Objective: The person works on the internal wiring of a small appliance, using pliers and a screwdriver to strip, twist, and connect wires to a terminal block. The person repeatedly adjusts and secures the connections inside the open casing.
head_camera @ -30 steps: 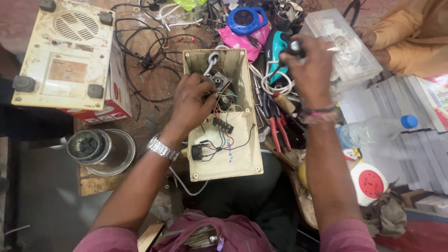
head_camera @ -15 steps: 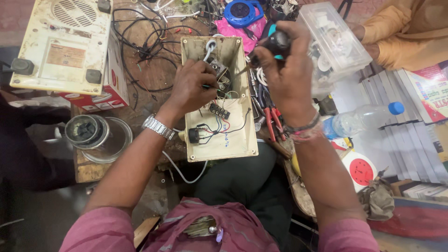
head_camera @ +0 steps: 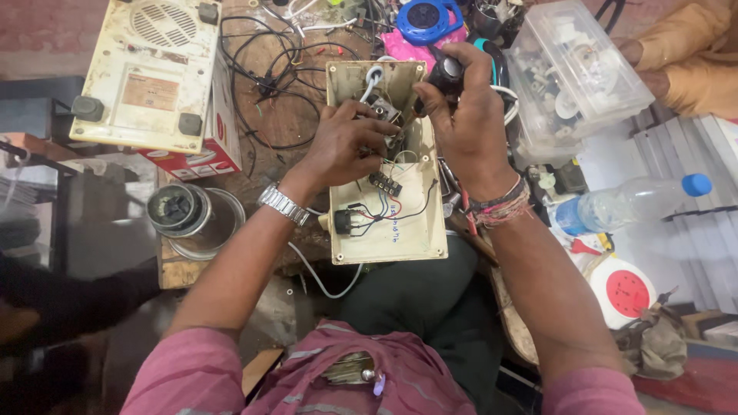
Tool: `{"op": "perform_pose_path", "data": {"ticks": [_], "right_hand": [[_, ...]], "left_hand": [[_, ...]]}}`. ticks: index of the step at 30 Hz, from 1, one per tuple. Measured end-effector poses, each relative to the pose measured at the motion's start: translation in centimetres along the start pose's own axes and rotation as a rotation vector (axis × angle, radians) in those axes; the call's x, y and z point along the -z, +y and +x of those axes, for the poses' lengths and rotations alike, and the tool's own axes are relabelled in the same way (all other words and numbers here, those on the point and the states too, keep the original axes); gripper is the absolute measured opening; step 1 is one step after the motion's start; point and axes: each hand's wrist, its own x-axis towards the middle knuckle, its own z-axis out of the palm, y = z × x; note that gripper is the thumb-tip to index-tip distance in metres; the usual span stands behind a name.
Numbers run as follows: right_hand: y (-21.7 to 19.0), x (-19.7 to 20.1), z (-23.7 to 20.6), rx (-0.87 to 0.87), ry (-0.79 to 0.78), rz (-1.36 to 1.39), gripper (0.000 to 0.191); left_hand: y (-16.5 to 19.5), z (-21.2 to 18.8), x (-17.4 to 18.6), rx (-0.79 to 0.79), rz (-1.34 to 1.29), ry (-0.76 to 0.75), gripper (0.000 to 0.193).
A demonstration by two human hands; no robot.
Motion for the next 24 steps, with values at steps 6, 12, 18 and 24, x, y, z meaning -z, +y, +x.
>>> {"op": "perform_pose_path", "data": {"ticks": [6, 12, 18, 24], "right_hand": [[0.0, 0.1, 0.5, 0.045, -0.022, -0.002, 0.044], [0.0, -0.2, 0.8, 0.088, -0.016, -0.056, 0.049], [0.0, 0.3, 1.2, 0.116, -0.052, -0.041, 0.045], [-0.5, 0.5, 1.8, 0.077, -0.108, 0.015, 0.041]], "left_hand": [[0.2, 0.3, -0.4, -0.004, -0.023, -0.006, 0.009], [0.3, 0.1, -0.3, 0.029, -0.038, -0.005, 0.009], [0.3, 0.3, -0.5, 0.050, -0.037, -0.025, 0.008], [0.1, 0.2, -0.4, 0.055, -0.030, -0.031, 0.009]]}}
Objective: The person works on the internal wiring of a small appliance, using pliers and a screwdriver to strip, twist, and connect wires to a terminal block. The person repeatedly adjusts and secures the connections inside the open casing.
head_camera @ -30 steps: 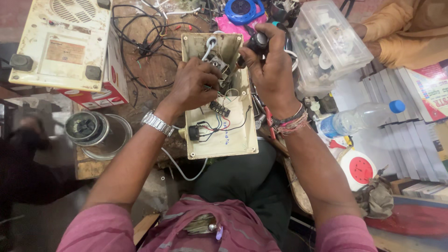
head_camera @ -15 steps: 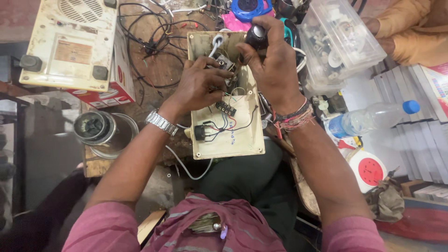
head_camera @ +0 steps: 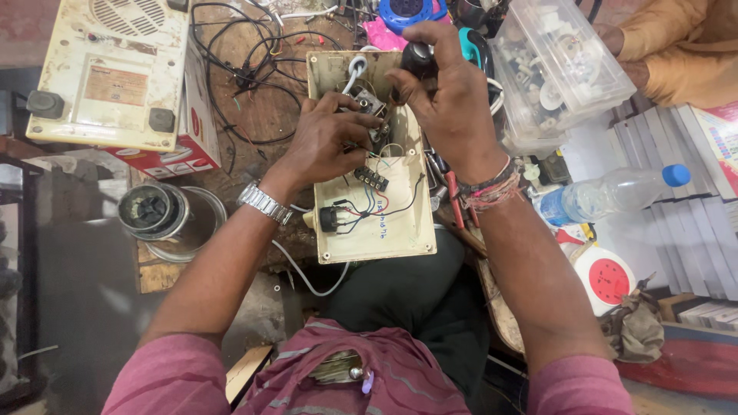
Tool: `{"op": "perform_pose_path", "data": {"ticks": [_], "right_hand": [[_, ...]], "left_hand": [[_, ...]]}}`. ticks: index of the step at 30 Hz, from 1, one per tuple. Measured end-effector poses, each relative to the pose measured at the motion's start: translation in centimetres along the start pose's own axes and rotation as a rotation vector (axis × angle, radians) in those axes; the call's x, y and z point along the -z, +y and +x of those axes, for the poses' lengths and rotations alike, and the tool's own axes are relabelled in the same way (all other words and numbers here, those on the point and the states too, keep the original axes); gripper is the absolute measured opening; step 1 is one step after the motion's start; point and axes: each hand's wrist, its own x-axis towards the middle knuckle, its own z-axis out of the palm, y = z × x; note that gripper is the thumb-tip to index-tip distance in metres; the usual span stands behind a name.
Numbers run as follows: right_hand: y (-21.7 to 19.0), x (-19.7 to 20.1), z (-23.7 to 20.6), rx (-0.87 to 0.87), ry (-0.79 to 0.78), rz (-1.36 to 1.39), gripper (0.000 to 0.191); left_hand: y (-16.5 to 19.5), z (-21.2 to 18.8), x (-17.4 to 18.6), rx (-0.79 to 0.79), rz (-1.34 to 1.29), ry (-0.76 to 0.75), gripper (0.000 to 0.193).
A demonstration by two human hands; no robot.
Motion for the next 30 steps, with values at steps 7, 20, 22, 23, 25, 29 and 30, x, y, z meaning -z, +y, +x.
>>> {"op": "perform_pose_path", "data": {"ticks": [7, 20, 22, 23, 25, 29, 30], "right_hand": [[-0.1, -1.6, 0.1, 0.033, 0.028, 0.069, 0.020], [4.0, -3.0, 3.2, -0.151, -0.093, 1.147, 0.035], [3.8, -2.6, 3.4, -0.194, -0.135, 1.108, 0.033], [3.5, -2.5, 3.3, -0.237, -0.121, 1.030, 0.030], [2.9, -2.9, 3.2, -0.228, -0.027, 0.898, 0.029], [1.4, -5.1, 2.0, -0.186, 0.290, 0.620, 0.029], [1.2, -5.4, 1.8, -0.211, 0.365, 0.538, 0.029]], "left_hand": [[0.2, 0.0, 0.1, -0.010, 0.001, 0.014, 0.010], [0.2, 0.0, 0.0, -0.020, 0.028, 0.017, 0.007], [0.3, 0.0, -0.1, -0.001, 0.023, 0.014, 0.006], [0.3, -0.1, -0.1, -0.018, 0.024, 0.026, 0.006], [0.2, -0.1, -0.1, -0.049, 0.037, 0.050, 0.007], [0.0, 0.0, -0.2, -0.051, 0.039, 0.057, 0.005], [0.0, 0.1, -0.2, -0.047, 0.030, 0.062, 0.005]]}}
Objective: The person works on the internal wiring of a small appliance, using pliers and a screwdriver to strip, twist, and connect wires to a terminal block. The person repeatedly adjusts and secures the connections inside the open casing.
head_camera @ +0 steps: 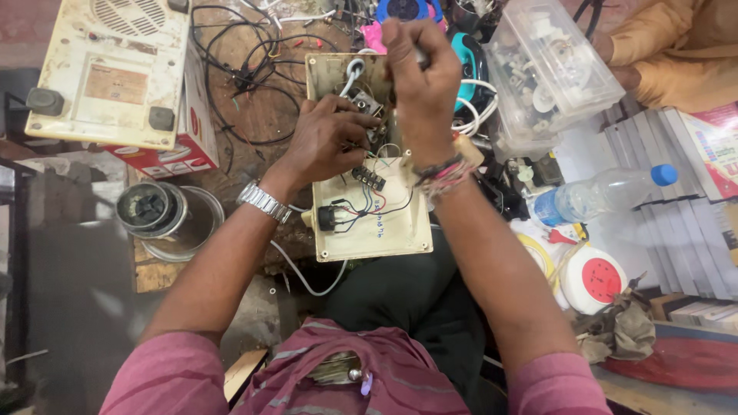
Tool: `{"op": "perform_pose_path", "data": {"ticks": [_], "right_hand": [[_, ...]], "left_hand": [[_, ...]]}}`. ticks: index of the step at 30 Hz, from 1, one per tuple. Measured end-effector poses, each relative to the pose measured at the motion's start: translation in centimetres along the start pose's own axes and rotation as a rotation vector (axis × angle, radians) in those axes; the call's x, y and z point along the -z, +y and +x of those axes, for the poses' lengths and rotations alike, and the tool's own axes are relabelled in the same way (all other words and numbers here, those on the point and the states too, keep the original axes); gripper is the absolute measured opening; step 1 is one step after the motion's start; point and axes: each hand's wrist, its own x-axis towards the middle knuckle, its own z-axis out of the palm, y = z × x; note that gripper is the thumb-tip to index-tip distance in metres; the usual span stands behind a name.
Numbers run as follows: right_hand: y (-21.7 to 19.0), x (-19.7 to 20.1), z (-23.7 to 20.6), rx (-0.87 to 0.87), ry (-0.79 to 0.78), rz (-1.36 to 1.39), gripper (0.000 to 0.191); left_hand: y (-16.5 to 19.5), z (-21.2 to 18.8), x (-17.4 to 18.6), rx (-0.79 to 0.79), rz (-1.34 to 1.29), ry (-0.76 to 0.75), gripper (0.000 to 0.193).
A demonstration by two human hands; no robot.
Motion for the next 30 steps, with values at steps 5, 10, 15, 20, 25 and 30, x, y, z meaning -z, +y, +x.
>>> {"op": "perform_pose_path", "data": {"ticks": [5, 10, 15, 20, 25, 30], "right_hand": [[-0.1, -0.4, -0.1, -0.040, -0.148, 0.139, 0.030], [-0.2, -0.1, 0.3, -0.134, -0.200, 0.173, 0.032], [1.0, -0.5, 0.4, -0.103, -0.119, 0.095, 0.035], [0.8, 2.1, 4.5, -0.275, -0.641, 0.492, 0.033], [-0.5, 3.0, 2.9, -0.172, -0.451, 0.212, 0.026], [-0.9, 0.8, 1.3, 0.261, -0.185, -0.298, 0.021]], "left_hand": [[0.2, -0.4, 0.3, 0.015, -0.007, -0.026, 0.007], [0.2, -0.4, 0.1, 0.010, 0.000, -0.029, 0.009], [0.0, -0.6, 0.1, 0.029, -0.003, -0.025, 0.009], [0.1, 0.2, 0.4, -0.012, 0.056, -0.023, 0.013], [0.1, -0.4, 0.1, 0.000, 0.037, -0.018, 0.009], [-0.4, -0.3, 0.0, 0.007, 0.049, -0.042, 0.005]]}}
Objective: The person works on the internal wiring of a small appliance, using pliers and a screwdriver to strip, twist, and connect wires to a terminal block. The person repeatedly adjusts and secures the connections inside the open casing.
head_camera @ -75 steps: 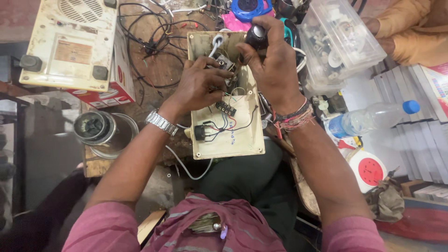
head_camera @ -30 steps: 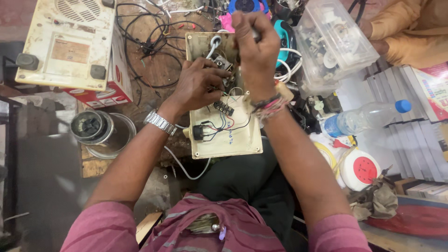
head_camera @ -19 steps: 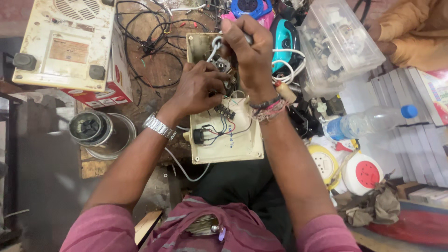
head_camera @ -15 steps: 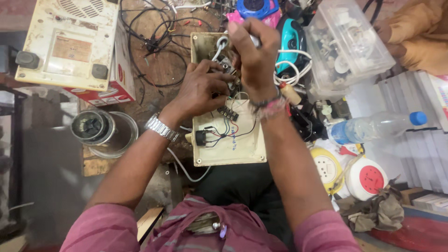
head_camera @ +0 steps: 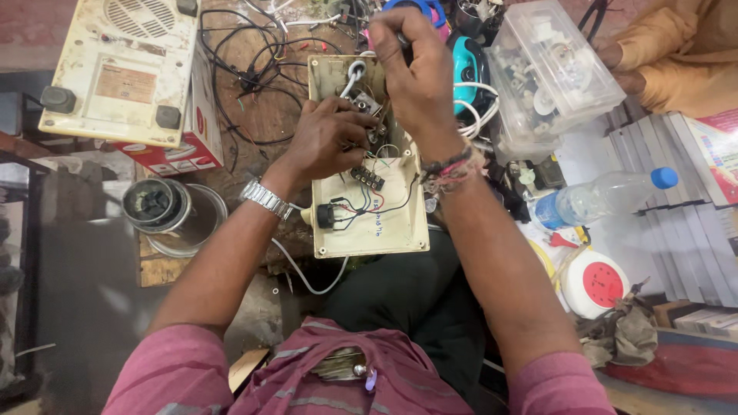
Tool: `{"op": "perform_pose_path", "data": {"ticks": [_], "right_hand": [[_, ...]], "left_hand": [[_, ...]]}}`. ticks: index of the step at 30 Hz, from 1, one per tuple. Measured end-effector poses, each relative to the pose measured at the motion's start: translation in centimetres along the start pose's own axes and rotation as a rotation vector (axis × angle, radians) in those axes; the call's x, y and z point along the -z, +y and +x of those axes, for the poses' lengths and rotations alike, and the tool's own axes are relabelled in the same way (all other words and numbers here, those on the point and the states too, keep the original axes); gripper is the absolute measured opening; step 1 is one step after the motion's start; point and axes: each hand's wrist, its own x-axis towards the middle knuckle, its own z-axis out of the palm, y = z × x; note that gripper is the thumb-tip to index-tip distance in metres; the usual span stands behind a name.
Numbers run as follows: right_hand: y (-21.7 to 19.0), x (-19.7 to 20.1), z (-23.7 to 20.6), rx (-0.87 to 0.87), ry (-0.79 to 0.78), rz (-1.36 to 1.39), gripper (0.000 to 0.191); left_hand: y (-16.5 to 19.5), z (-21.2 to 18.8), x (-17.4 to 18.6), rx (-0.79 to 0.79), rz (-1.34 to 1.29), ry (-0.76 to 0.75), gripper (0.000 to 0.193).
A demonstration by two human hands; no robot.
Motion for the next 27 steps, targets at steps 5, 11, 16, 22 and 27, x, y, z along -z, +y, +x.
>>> {"op": "perform_pose_path", "data": {"ticks": [5, 11, 16, 22, 27], "right_hand": [[1.8, -2.5, 0.0, -0.232, 0.252, 0.498, 0.029], [3.6, 1.7, 2.6, -0.290, -0.623, 0.961, 0.037], [0.4, 0.1, 0.5, -0.349, -0.286, 0.584, 0.029], [0.7, -2.4, -0.4, -0.319, 0.146, 0.544, 0.027], [2.8, 2.1, 3.8, -0.351, -0.771, 0.932, 0.030]], "left_hand": [[0.0, 0.0, 0.2, -0.020, -0.003, 0.018, 0.010], [0.5, 0.2, 0.5, 0.012, -0.048, 0.014, 0.012], [0.6, -0.1, 0.5, 0.004, -0.055, 0.041, 0.009], [0.6, 0.0, 0.3, 0.010, -0.059, 0.056, 0.008], [1.1, -0.1, 0.8, 0.033, -0.066, 0.018, 0.007]]}}
